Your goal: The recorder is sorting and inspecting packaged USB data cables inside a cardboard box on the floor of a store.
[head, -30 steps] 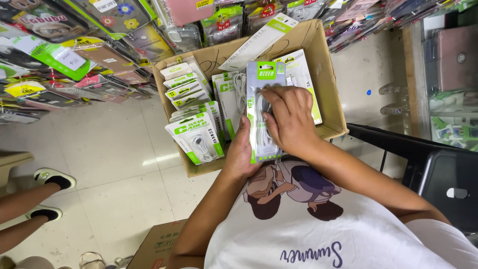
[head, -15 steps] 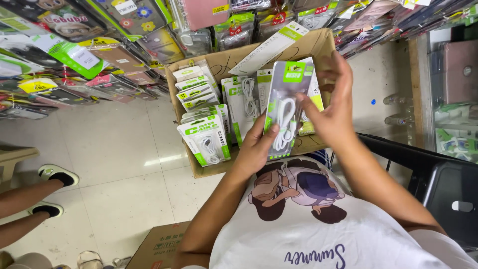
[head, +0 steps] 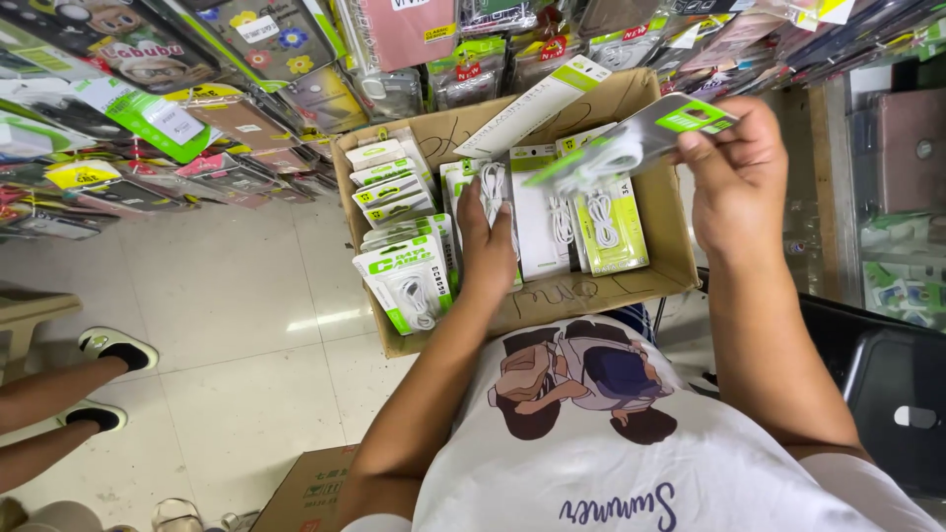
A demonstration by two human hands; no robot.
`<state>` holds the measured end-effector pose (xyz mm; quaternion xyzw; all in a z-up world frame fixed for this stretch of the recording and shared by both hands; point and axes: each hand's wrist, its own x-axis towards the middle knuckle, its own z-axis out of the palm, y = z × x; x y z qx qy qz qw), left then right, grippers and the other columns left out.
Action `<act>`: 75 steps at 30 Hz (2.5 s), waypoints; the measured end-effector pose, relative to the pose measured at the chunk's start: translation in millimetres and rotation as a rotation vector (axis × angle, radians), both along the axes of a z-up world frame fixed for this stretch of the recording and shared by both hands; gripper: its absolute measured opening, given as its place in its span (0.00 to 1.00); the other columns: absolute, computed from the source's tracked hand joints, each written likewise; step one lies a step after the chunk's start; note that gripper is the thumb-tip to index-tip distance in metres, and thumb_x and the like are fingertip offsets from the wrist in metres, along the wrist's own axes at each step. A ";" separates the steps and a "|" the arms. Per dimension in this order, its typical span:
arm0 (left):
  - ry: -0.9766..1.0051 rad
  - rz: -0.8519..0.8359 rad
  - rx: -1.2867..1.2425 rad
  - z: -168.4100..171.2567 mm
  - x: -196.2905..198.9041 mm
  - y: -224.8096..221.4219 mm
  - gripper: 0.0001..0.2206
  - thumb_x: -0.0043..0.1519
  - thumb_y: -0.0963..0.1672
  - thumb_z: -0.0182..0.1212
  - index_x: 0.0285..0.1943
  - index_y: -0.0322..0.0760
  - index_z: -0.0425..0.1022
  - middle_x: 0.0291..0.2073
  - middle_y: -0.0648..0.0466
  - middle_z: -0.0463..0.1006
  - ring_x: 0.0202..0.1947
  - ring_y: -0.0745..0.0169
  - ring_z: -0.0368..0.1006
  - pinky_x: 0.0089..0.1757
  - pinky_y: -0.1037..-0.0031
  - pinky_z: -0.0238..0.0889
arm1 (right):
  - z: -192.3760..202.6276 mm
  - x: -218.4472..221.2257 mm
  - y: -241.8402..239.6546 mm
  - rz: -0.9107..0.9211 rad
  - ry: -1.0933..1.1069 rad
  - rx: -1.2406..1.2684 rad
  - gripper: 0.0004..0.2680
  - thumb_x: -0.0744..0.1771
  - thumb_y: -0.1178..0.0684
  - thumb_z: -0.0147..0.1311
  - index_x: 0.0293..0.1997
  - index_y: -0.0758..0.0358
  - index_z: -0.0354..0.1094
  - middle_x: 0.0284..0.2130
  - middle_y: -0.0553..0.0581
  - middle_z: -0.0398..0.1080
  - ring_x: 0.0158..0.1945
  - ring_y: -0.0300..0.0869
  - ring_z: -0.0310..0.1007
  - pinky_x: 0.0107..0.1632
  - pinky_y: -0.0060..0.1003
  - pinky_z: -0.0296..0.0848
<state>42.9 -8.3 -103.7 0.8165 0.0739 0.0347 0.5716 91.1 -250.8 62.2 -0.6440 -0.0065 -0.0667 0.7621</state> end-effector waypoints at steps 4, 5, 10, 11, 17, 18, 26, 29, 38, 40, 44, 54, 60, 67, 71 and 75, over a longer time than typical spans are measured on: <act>0.012 0.132 -0.044 -17.2 32.3 -10.3 0.30 0.68 0.44 0.54 0.78 0.28 0.49 0.75 0.32 0.50 0.76 0.34 0.45 0.70 0.56 0.39 | -5.2 1.8 -2.9 -0.087 -0.060 -0.012 0.07 0.75 0.68 0.54 0.56 0.63 0.62 0.47 0.56 0.74 0.45 0.37 0.72 0.52 0.33 0.74; 0.033 0.169 0.000 -17.7 35.6 -12.0 0.30 0.68 0.43 0.55 0.78 0.28 0.48 0.76 0.31 0.49 0.77 0.32 0.43 0.70 0.54 0.37 | -8.5 2.3 -3.4 -0.109 -0.070 0.005 0.07 0.75 0.69 0.53 0.56 0.63 0.62 0.47 0.56 0.74 0.46 0.38 0.73 0.52 0.34 0.75; 0.131 0.271 0.092 -21.6 55.8 -15.3 0.35 0.64 0.43 0.58 0.79 0.30 0.45 0.76 0.26 0.41 0.76 0.27 0.38 0.70 0.51 0.35 | -18.0 7.1 6.5 -0.062 -0.090 0.103 0.09 0.73 0.69 0.52 0.57 0.62 0.62 0.47 0.54 0.73 0.49 0.38 0.74 0.55 0.37 0.76; 0.157 0.291 0.122 -27.0 57.5 -14.4 0.36 0.63 0.43 0.59 0.79 0.29 0.44 0.75 0.26 0.41 0.76 0.26 0.37 0.69 0.50 0.34 | -21.6 8.9 7.8 -0.068 -0.069 0.115 0.09 0.73 0.69 0.52 0.56 0.62 0.62 0.47 0.54 0.73 0.50 0.39 0.74 0.56 0.38 0.76; 0.311 0.255 0.211 1.7 50.6 -17.0 0.37 0.61 0.45 0.62 0.78 0.34 0.46 0.76 0.30 0.39 0.76 0.27 0.35 0.68 0.48 0.35 | -34.7 17.0 20.4 -0.073 -0.015 0.112 0.08 0.72 0.68 0.51 0.56 0.63 0.63 0.47 0.55 0.74 0.49 0.39 0.74 0.57 0.39 0.77; 0.355 0.206 0.254 9.3 46.1 -18.5 0.37 0.60 0.45 0.64 0.77 0.36 0.48 0.77 0.30 0.37 0.76 0.27 0.34 0.68 0.47 0.34 | -37.0 17.9 22.4 -0.071 -0.019 0.090 0.08 0.72 0.68 0.51 0.56 0.64 0.63 0.47 0.55 0.74 0.49 0.39 0.74 0.57 0.39 0.77; 0.336 0.247 0.084 -25.4 31.6 -14.3 0.39 0.59 0.44 0.64 0.78 0.34 0.47 0.76 0.26 0.35 0.76 0.27 0.37 0.69 0.49 0.39 | -36.3 29.6 49.2 -0.012 0.009 0.046 0.07 0.72 0.67 0.51 0.54 0.64 0.63 0.45 0.54 0.74 0.47 0.38 0.75 0.56 0.38 0.78; 0.393 0.262 0.049 -17.1 21.4 -18.8 0.40 0.59 0.44 0.64 0.79 0.31 0.44 0.76 0.27 0.36 0.77 0.28 0.36 0.68 0.50 0.35 | -34.3 36.9 67.4 0.085 0.042 -0.033 0.07 0.71 0.66 0.51 0.54 0.65 0.63 0.43 0.53 0.74 0.45 0.37 0.76 0.54 0.35 0.77; 0.398 0.102 -0.434 29.4 -42.3 -2.8 0.37 0.65 0.45 0.57 0.78 0.23 0.40 0.77 0.34 0.45 0.78 0.46 0.41 0.70 0.66 0.36 | -39.9 41.6 107.2 0.209 -0.023 -0.206 0.04 0.73 0.65 0.51 0.53 0.67 0.65 0.42 0.52 0.73 0.45 0.34 0.73 0.52 0.29 0.73; 0.446 0.046 -0.475 49.2 -49.4 6.8 0.36 0.66 0.45 0.57 0.78 0.23 0.42 0.76 0.35 0.49 0.78 0.49 0.44 0.69 0.69 0.38 | -35.2 42.0 114.8 0.212 -0.028 -0.218 0.04 0.73 0.64 0.50 0.53 0.67 0.66 0.43 0.52 0.73 0.47 0.33 0.74 0.53 0.29 0.73; 0.312 -0.144 -0.275 87.7 -58.9 18.7 0.29 0.66 0.45 0.57 0.74 0.24 0.55 0.72 0.35 0.60 0.74 0.45 0.55 0.67 0.67 0.45 | -36.2 39.4 118.3 0.205 -0.019 -0.243 0.04 0.72 0.63 0.52 0.53 0.67 0.66 0.41 0.51 0.74 0.44 0.33 0.73 0.49 0.28 0.72; -0.772 0.240 0.673 95.1 -105.2 57.6 0.35 0.62 0.46 0.73 0.77 0.48 0.56 0.69 0.47 0.58 0.69 0.49 0.56 0.67 0.55 0.46 | -53.5 14.8 70.4 0.103 0.044 -0.178 0.06 0.72 0.64 0.52 0.56 0.68 0.64 0.43 0.54 0.72 0.44 0.35 0.73 0.51 0.31 0.74; -0.342 0.496 0.613 94.0 -106.3 72.4 0.60 0.49 0.55 0.79 0.83 0.50 0.31 0.80 0.39 0.33 0.80 0.34 0.32 0.71 0.34 0.21 | -49.0 5.8 40.4 0.079 0.091 -0.183 0.05 0.72 0.64 0.51 0.54 0.69 0.64 0.42 0.55 0.74 0.43 0.37 0.75 0.50 0.31 0.74; -0.242 0.496 0.576 90.8 -99.4 67.1 0.62 0.48 0.55 0.83 0.84 0.48 0.32 0.81 0.37 0.40 0.79 0.32 0.46 0.72 0.42 0.35 | -48.3 0.6 8.3 0.059 0.142 -0.142 0.04 0.73 0.62 0.51 0.54 0.68 0.65 0.41 0.54 0.74 0.43 0.35 0.73 0.49 0.29 0.72; -0.270 0.504 0.571 92.2 -94.5 65.7 0.61 0.51 0.55 0.82 0.84 0.46 0.32 0.81 0.37 0.43 0.79 0.33 0.49 0.74 0.45 0.38 | -60.5 3.1 -14.1 0.033 0.001 -0.061 0.05 0.73 0.64 0.52 0.55 0.69 0.66 0.44 0.53 0.74 0.47 0.32 0.70 0.54 0.27 0.67; -0.364 0.546 0.648 87.8 -101.9 61.8 0.56 0.54 0.58 0.74 0.84 0.49 0.32 0.80 0.36 0.39 0.80 0.31 0.40 0.74 0.40 0.35 | -72.5 2.0 -31.1 0.043 0.041 -0.027 0.06 0.73 0.64 0.53 0.56 0.70 0.67 0.44 0.52 0.74 0.46 0.32 0.70 0.53 0.26 0.66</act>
